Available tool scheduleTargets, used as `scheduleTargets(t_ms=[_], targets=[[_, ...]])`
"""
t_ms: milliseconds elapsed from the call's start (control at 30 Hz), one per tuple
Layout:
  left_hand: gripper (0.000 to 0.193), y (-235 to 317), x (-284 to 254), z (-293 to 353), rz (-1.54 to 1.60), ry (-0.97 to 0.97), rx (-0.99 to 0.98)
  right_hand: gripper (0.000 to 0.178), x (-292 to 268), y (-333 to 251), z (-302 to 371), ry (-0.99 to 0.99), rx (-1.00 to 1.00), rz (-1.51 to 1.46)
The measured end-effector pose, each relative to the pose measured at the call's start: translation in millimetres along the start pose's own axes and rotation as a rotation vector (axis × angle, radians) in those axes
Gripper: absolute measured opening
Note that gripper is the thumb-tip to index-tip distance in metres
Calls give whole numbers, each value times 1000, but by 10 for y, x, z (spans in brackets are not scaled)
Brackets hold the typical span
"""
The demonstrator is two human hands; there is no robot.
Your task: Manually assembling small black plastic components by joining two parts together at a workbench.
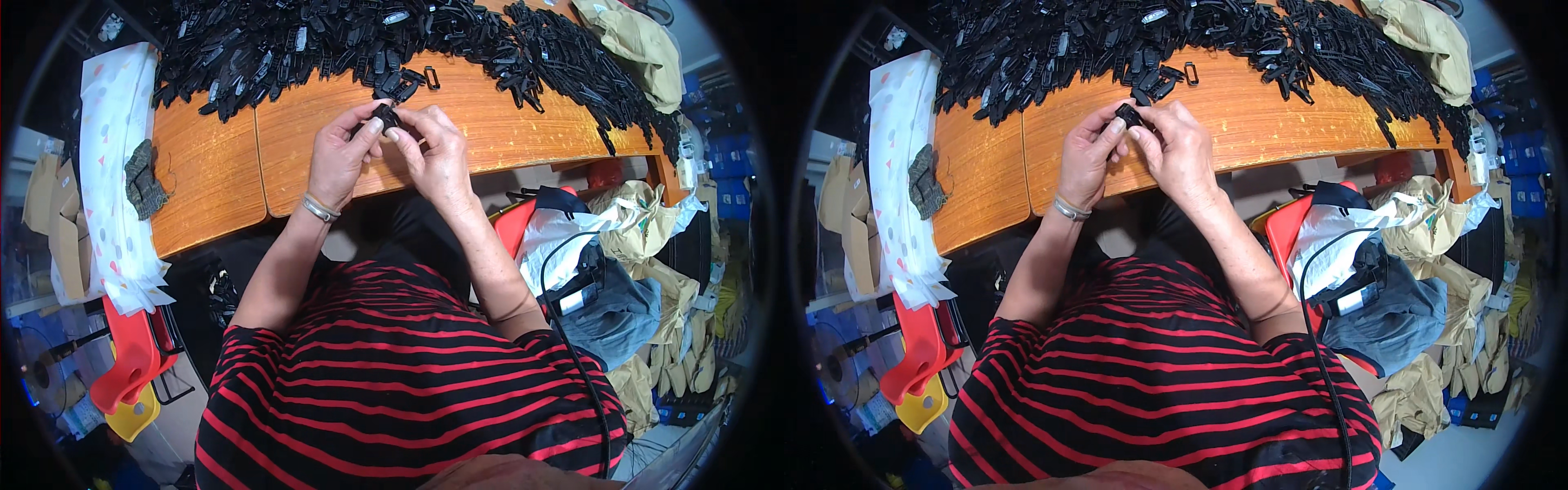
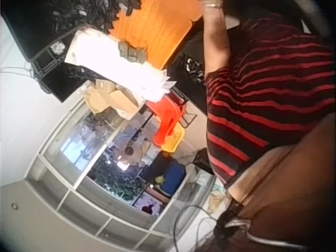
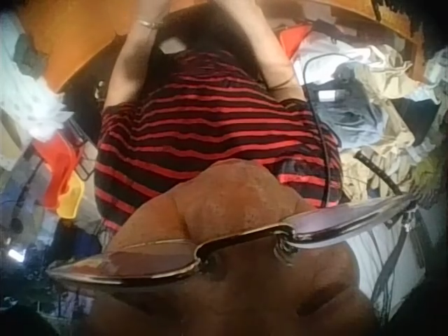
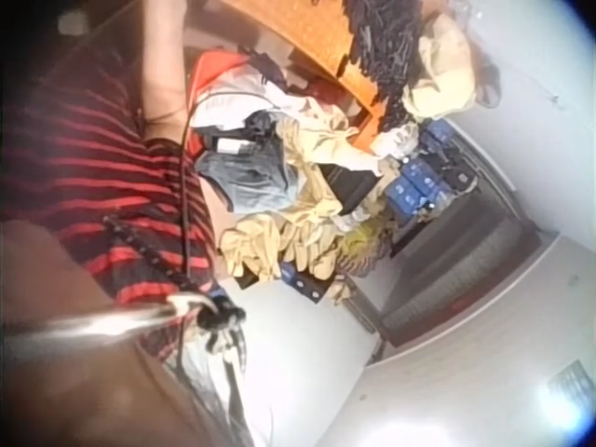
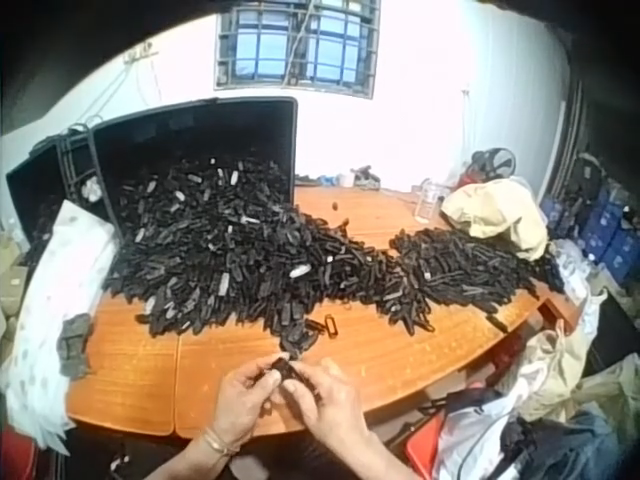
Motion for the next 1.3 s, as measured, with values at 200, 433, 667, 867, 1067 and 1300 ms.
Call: scheduleTargets(t_ms=[200, 433, 667, 867, 1067, 1300], targets=[[23, -66, 59, 120, -94, 77, 53, 30, 191, 5, 198, 58, -17, 104], [33, 29, -41, 111, -24, -102, -73, 46, 360, -67, 308, -23, 102, -10], [37, 362, -630, 577, -327, 71, -99, 43, 416, -221, 230, -435, 219, -236], [21, 1453, -1668, 1420, -1491, -92, -272, 22, 65, 553, -154, -169, 286, -80], [19, 1250, -1219, 879, -1252, 255, 46, 29, -113, 1041, -705, -12, 234, 572], [19, 227, -126, -354, -1207, 48, 219, 32, 12, 1091, -812, -151, 254, 710]])
Point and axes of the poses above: each hand's wrist, its own z-axis away from the middle knuckle, its own x-axis out of the palm, y = z × x, the point moved 1 cm from there along -z, towards the middle knuckle, and after that the axes turned 3 degrees about y, right-handed, at the moved point
